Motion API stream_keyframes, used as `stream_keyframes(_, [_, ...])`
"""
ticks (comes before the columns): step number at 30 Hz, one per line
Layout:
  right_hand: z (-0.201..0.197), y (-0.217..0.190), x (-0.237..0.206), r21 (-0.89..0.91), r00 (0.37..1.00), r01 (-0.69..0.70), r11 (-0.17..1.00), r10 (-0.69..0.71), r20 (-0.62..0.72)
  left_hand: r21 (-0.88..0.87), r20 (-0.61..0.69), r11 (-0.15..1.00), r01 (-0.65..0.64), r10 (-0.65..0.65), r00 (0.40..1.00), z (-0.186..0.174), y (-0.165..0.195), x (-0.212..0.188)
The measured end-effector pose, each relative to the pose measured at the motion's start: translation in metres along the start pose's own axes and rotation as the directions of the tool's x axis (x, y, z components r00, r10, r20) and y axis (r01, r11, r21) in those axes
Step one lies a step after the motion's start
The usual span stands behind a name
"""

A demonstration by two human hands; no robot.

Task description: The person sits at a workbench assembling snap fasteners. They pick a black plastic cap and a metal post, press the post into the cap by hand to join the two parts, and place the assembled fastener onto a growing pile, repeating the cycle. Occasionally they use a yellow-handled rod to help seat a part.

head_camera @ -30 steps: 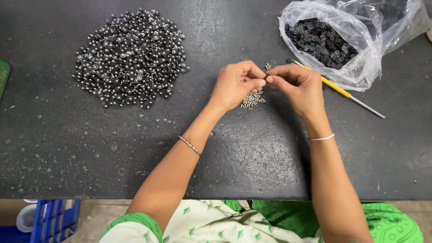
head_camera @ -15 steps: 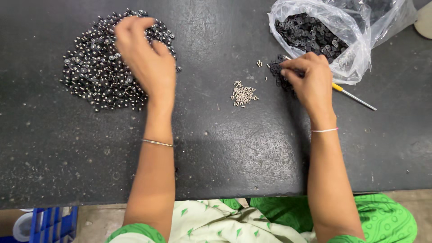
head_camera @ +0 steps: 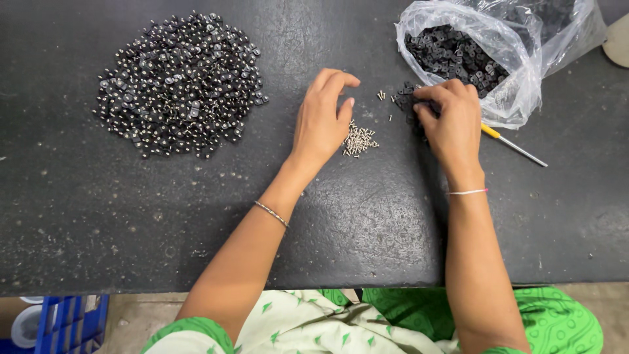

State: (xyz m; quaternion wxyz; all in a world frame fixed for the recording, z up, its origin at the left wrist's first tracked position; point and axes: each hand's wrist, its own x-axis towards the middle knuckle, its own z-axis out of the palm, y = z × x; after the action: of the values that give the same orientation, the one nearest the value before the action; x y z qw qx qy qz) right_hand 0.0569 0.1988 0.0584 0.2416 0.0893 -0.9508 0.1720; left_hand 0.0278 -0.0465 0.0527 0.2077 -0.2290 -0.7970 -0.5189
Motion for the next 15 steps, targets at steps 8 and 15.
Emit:
stream_keyframes(8, [0.001,-0.001,0.002,0.009,0.999,-0.020,1.000,0.021,-0.034,-0.063,0.034,0.994,0.090,-0.087,0.996,0.004,-0.003,0.000])
stream_keyframes(15, [0.004,-0.025,0.005,0.587,0.968,-0.241,0.772,0.231,0.094,-0.327,0.116,0.916,0.234,-0.207,0.971,0.018,-0.011,-0.001])
